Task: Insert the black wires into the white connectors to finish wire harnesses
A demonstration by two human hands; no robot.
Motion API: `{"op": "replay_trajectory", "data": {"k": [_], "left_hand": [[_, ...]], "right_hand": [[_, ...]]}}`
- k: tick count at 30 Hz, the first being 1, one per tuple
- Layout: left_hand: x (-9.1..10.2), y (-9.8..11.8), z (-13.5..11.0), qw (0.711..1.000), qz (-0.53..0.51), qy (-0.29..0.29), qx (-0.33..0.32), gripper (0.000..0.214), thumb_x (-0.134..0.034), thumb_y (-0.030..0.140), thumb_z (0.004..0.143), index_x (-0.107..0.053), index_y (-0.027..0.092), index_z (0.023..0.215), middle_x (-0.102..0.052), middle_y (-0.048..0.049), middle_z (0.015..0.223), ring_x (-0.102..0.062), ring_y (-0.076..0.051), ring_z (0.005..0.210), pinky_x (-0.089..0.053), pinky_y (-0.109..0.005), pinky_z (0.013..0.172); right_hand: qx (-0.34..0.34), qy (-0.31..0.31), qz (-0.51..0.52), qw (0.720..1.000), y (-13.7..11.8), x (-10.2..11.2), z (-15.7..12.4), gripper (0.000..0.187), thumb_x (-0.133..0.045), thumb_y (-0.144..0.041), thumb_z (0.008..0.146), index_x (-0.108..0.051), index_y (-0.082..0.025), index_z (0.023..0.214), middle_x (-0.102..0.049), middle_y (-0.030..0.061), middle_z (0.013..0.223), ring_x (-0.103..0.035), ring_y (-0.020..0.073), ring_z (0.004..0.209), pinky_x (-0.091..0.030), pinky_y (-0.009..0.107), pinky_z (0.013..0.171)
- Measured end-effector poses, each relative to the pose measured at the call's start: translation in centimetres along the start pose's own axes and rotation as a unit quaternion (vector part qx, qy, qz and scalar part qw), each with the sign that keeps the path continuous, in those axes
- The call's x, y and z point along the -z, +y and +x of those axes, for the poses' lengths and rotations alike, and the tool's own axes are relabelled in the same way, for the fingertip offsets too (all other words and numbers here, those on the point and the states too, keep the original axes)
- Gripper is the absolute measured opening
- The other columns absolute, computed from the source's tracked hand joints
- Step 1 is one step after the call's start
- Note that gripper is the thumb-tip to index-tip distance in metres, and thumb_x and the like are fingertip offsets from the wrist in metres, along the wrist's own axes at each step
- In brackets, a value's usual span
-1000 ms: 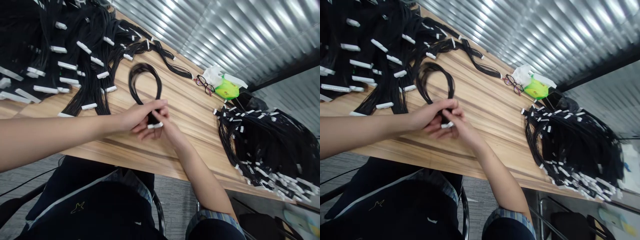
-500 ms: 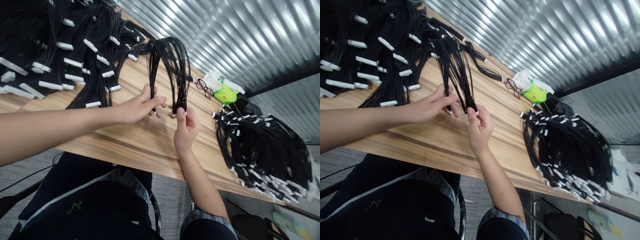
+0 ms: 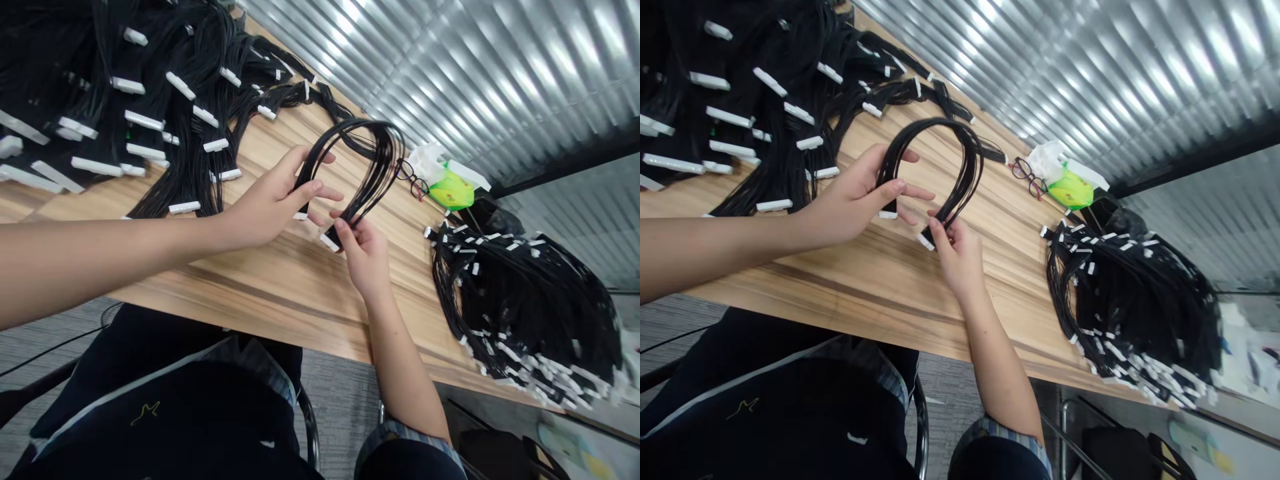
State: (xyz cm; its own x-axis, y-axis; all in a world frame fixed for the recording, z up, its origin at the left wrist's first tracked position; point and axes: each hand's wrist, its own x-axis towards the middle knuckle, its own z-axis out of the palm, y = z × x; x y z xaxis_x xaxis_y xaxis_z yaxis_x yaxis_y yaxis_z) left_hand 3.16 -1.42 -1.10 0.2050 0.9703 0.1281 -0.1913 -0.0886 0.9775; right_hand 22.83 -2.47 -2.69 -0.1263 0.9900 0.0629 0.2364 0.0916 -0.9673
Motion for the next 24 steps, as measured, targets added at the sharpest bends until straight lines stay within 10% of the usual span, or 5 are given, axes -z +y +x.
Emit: {"op": "replay_trajectory", "data": {"k": [6,13,24], "left_hand": [[-1.6,0.2,-1.4,0.989,-0.095,-0.009,0.115,0.048,-0.044,0.032,0.111,-0.046,0.018,0.156,-0.073,-0.0096,0.135,-0.066,-0.020,0.136,-0.049,-0.036,0.126],[-2.2,-0.7,-2.0,0.969,-0.170,0.102,0.149,0.044,-0.036,0.033,0.111,-0.050,0.032,0.153,-0.045,0.0032,0.167,-0.044,-0.020,0.157,-0.051,-0.034,0.124],[-1.7,-1.4,-2.4,0.985,-0.069,0.018,0.155,0.056,-0.047,0.054,0.104,-0.047,0.036,0.157,-0.032,0.0106,0.173,-0.016,-0.021,0.168,-0.013,-0.038,0.142]], "right_hand": [[-0.068,-0.074,0.145,0.984,0.6,-0.6,0.7,0.042,-0.077,-0.059,0.084,-0.066,-0.024,0.105,-0.077,-0.0021,0.075,-0.068,0.0139,0.058,-0.060,0.027,0.057],[-0.085,-0.083,0.136,0.984,0.5,-2.4,0.0,0.058,-0.074,-0.056,0.087,-0.062,-0.027,0.136,-0.077,-0.0049,0.072,-0.073,0.0157,0.062,-0.061,0.026,0.058],[-0.147,-0.091,0.231,0.957,-0.2,-2.1,-0.3,0.045,-0.090,-0.048,0.073,-0.079,-0.023,0.109,-0.076,-0.0052,0.071,-0.070,0.0113,0.059,-0.063,0.023,0.057]]}}
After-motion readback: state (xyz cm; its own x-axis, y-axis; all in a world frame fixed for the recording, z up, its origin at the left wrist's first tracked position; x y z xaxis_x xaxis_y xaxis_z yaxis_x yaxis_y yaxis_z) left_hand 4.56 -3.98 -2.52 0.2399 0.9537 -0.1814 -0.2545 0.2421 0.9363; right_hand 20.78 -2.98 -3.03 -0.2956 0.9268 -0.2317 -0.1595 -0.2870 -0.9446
